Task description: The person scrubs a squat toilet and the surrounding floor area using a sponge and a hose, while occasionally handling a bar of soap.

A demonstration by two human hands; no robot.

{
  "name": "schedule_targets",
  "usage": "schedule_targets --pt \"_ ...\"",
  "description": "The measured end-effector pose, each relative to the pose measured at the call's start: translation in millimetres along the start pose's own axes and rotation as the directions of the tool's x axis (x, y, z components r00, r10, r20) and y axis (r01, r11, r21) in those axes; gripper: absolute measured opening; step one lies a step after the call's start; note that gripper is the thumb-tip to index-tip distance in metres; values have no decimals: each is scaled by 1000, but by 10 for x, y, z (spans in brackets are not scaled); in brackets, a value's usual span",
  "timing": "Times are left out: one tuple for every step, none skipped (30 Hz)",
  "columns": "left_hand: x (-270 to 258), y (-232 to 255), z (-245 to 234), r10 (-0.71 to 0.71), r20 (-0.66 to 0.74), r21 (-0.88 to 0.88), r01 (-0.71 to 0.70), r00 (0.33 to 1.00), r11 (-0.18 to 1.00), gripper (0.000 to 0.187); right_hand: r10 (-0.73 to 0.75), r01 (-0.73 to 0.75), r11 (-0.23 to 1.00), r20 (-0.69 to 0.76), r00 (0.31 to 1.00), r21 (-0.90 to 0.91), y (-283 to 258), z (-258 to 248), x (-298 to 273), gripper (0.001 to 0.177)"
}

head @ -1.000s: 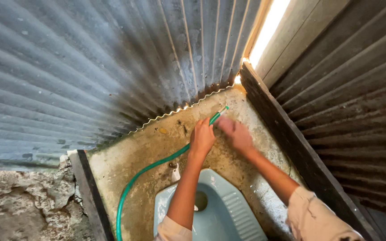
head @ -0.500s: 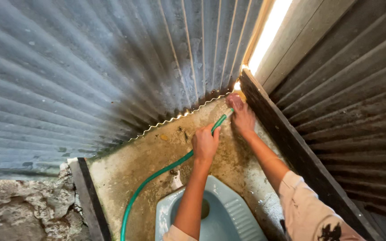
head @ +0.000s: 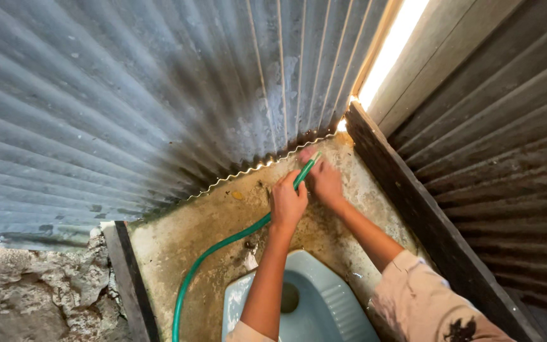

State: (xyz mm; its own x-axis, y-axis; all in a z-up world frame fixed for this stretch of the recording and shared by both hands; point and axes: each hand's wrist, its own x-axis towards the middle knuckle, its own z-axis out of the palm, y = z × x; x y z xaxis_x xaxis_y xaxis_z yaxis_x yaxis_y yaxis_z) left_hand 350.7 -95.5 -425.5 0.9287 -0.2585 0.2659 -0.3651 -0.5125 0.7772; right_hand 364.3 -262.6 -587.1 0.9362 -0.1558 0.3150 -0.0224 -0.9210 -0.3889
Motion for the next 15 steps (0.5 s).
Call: schedule_targets --pt "10 0 9 35 -4 -61 -35 999 998 27 -63 68 997 102 993 -48 -44 70 -117 44" --pt "16 -2 21 70 -9 -122 -71 997 990 30 -81 82 995 15 997 -62 0 41 -283 55" --pt "19 -9 36 50 6 -113 -49 999 992 29 -99 93 993 -75 992 -78 107 -73 -471 66" --pt "9 -14 58 31 21 -105 -28 999 994 27 -118 103 990 -164 979 -96 210 -190 -570 77" --pt "11 -16 89 16 41 -97 -12 999 995 26 79 -83 992 -47 996 -98 306 -286 -571 73" --pt "7 -23 112 14 41 -83 -10 999 997 23 276 -267 956 66 959 -120 407 -374 -541 68" --pt "4 -31 139 13 41 -69 -11 999 998 21 462 -438 884 167 871 -161 500 -423 -481 64" --pt "20 -33 181 13 40 -56 -11 999 998 18 476 -453 878 168 864 -157 544 -376 -347 63" --pt "22 -33 221 6 45 -54 -3 999 999 17 488 -466 872 177 855 -152 545 -250 -190 62" --pt "32 -33 260 -1 50 -52 4 999 999 16 500 -479 865 186 846 -148 601 -141 -69 61" --pt "29 -43 277 -12 51 -45 14 999 999 16 445 -426 894 156 882 -138 676 -20 29 56" --pt "18 -41 301 -21 51 -52 24 998 998 16 387 -372 919 123 914 -129 726 128 132 52" --pt "15 -19 333 -25 58 -59 29 998 998 16 335 -324 938 86 938 -123 756 261 172 48" --pt "8 2 347 -30 64 -67 34 997 997 17 344 -338 939 131 930 -65 719 376 90 47" --pt "14 26 359 -1 49 -59 3 999 998 16 321 -322 946 163 933 -19 680 432 7 48"
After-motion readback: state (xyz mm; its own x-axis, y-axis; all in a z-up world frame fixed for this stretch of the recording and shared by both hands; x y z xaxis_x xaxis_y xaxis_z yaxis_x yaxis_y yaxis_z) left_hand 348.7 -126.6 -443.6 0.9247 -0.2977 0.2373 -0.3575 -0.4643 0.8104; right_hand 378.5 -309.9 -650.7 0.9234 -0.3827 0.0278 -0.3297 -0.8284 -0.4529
